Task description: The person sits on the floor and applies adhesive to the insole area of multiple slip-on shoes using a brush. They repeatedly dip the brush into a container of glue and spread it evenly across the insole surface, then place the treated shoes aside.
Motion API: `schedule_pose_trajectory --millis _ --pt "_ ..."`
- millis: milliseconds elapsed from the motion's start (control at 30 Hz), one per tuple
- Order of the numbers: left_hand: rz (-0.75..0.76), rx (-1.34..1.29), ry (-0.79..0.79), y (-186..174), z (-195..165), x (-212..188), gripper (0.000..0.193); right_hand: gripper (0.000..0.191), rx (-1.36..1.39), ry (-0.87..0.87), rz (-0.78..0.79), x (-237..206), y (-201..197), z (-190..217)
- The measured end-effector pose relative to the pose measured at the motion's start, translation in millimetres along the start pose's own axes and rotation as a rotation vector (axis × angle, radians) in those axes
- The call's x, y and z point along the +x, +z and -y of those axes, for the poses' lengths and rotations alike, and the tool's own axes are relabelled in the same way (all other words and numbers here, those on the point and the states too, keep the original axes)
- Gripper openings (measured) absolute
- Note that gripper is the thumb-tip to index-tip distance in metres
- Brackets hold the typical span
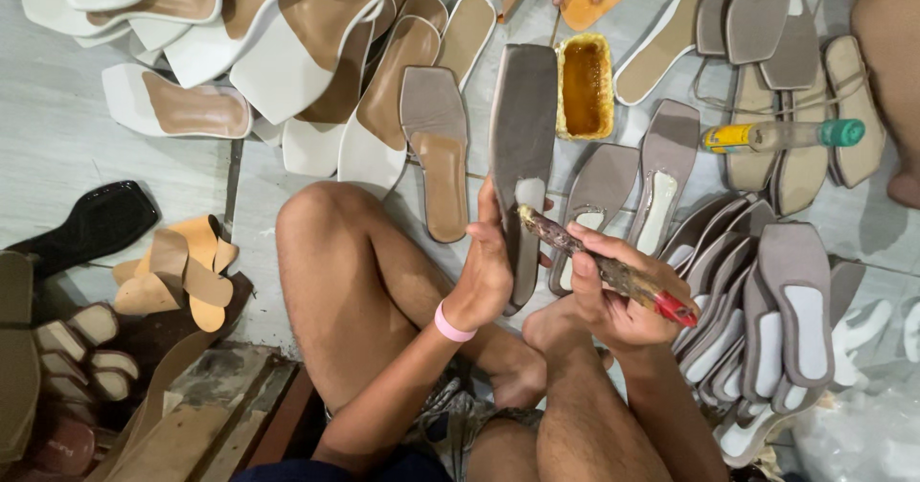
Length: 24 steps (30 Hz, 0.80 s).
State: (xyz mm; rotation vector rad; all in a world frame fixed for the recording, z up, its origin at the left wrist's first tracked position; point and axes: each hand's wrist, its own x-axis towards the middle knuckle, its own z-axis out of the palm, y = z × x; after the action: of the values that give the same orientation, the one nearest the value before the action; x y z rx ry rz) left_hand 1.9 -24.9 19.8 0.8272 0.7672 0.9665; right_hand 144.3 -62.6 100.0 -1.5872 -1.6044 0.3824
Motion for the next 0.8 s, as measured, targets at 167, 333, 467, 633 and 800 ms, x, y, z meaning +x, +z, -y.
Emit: schedule_pose_trajectory --millis 167,333,467,633,800 --pt "0.02 0.169 0.061 1 -7 -6 0.103 0.022 -0.042 -0.116 -0.005 3 3 0" --pt "0.014 0.385 0.146 7 -19 -5 0.097 0.021 -0.043 -0.172 -0.02 4 -1 1" --pt "0.052 0.452 0.179 10 -24 -9 0.094 0.021 -0.058 -0.179 -0.054 2 -5 -7" --pt "0.125 0.216 0.061 11 -21 -11 0.099 0.023 0.051 -0.115 -0.124 -8 -11 -21" --pt "0.098 0.061 0.015 13 -17 -9 0.103 0.024 0.149 -0.067 -0.164 -20 -11 -20"
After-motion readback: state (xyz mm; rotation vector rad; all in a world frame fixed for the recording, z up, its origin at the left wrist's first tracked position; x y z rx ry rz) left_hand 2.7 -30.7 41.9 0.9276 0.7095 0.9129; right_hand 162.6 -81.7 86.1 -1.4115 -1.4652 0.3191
